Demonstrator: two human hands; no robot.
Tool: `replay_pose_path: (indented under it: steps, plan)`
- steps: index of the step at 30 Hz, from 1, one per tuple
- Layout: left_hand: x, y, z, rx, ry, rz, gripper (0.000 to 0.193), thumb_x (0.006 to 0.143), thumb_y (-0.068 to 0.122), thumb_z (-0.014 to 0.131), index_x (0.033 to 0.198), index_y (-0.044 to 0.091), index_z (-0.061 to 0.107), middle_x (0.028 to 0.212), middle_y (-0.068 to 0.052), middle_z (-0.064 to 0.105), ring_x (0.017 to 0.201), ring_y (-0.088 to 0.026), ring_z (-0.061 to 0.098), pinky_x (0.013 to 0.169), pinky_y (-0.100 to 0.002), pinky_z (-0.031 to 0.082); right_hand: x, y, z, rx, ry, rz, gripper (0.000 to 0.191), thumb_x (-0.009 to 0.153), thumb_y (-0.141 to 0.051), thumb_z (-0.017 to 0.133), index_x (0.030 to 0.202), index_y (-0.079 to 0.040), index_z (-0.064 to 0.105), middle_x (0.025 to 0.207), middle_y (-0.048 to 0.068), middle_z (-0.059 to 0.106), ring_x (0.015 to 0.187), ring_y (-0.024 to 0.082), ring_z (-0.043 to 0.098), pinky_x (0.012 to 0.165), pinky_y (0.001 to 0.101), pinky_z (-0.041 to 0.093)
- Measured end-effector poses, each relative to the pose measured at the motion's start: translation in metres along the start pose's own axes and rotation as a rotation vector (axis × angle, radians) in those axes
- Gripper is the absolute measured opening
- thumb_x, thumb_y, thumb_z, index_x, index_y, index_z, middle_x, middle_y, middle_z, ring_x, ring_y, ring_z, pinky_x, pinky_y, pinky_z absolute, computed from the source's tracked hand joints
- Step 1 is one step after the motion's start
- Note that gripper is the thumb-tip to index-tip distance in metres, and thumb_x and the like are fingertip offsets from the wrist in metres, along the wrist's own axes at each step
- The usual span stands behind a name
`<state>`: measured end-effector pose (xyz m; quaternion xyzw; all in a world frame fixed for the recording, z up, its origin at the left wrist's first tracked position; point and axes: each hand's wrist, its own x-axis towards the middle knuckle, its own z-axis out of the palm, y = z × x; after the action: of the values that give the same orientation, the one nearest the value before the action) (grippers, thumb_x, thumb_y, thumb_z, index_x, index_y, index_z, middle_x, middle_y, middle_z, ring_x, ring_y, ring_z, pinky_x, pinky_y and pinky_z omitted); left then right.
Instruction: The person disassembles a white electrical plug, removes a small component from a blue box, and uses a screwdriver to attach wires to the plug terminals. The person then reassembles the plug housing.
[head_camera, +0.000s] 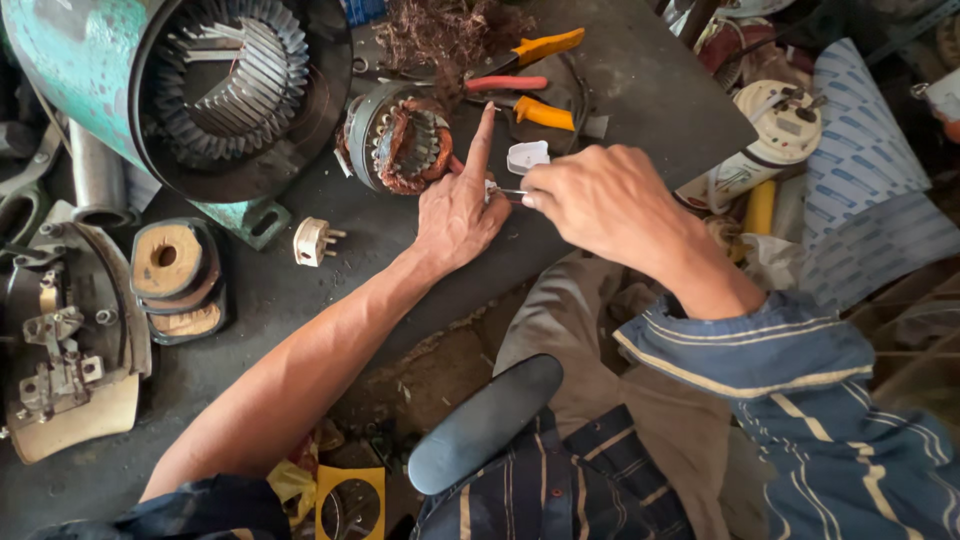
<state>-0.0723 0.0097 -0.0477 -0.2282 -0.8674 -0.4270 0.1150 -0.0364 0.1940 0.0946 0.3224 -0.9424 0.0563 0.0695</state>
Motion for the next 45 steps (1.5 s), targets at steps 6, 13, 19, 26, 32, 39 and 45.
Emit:
replay_pose_path:
  steps: [6, 13, 19, 26, 32, 39, 45]
  plan:
    - [-0.001, -0.001, 0.002, 0.029, -0.006, 0.008, 0.104, 0.083, 0.012, 0.064, 0.167, 0.016, 0.003, 0.081, -0.009, 0.07, 0.082, -0.038, 0.066, 0.082, -0.05, 0.052, -0.004, -0.005, 0.0, -0.008, 0.072, -0.116, 0.02, 0.087, -0.018, 0.072, 0.102, -0.007, 0.078, 0.087, 0.01, 0.074, 0.078, 0.033, 0.072, 0.067, 0.0434, 0.055]
    - [-0.001, -0.004, 0.002, -0.009, 0.011, 0.051, 0.104, 0.083, 0.013, 0.065, 0.167, 0.016, 0.003, 0.082, -0.007, 0.071, 0.078, -0.035, 0.068, 0.087, -0.048, 0.053, -0.001, 0.001, 0.007, 0.072, -0.077, 0.074, 0.02, 0.093, -0.023, 0.07, 0.105, -0.011, 0.08, 0.095, 0.012, 0.077, 0.078, 0.034, 0.072, 0.071, 0.0451, 0.056]
    - [0.003, 0.008, -0.005, -0.166, -0.059, -0.098, 0.099, 0.084, 0.013, 0.061, 0.167, 0.022, 0.009, 0.088, -0.01, 0.073, 0.087, -0.037, 0.071, 0.085, -0.047, 0.054, -0.008, 0.006, 0.009, 0.131, 0.013, 0.076, 0.021, 0.09, -0.017, 0.071, 0.107, -0.005, 0.074, 0.095, 0.013, 0.074, 0.082, 0.036, 0.069, 0.07, 0.0465, 0.052]
    - [0.007, 0.013, -0.011, -0.276, -0.108, -0.18, 0.094, 0.084, 0.015, 0.058, 0.166, 0.026, 0.013, 0.09, -0.011, 0.073, 0.093, -0.038, 0.071, 0.087, -0.048, 0.051, -0.034, -0.009, 0.028, 0.416, 0.304, 0.115, 0.024, 0.084, -0.007, 0.077, 0.106, -0.006, 0.069, 0.098, 0.009, 0.065, 0.091, 0.028, 0.07, 0.08, 0.038, 0.055]
    - [0.006, 0.011, -0.012, -0.29, -0.072, -0.103, 0.091, 0.086, 0.014, 0.058, 0.166, 0.021, 0.015, 0.086, -0.009, 0.074, 0.098, -0.038, 0.07, 0.096, -0.047, 0.049, -0.037, -0.026, 0.062, 0.446, 0.361, 0.202, 0.032, 0.078, -0.011, 0.087, 0.108, -0.008, 0.075, 0.098, 0.01, 0.064, 0.08, 0.022, 0.066, 0.067, 0.0338, 0.053]
    - [0.007, 0.011, -0.011, -0.303, -0.085, -0.109, 0.092, 0.083, 0.014, 0.058, 0.165, 0.018, 0.016, 0.081, -0.009, 0.072, 0.091, -0.037, 0.071, 0.091, -0.046, 0.051, -0.049, -0.025, 0.071, 0.37, 0.549, 0.212, 0.017, 0.087, -0.003, 0.083, 0.102, -0.007, 0.077, 0.098, 0.008, 0.068, 0.082, 0.021, 0.07, 0.072, 0.0324, 0.054]
    - [0.008, 0.007, -0.007, -0.271, -0.089, -0.11, 0.091, 0.083, 0.016, 0.058, 0.165, 0.018, 0.017, 0.085, -0.009, 0.075, 0.091, -0.038, 0.071, 0.091, -0.047, 0.051, -0.068, -0.024, 0.081, 0.509, 0.649, 0.38, 0.013, 0.093, 0.002, 0.079, 0.104, -0.002, 0.075, 0.102, 0.008, 0.076, 0.086, 0.014, 0.07, 0.075, 0.0279, 0.054]
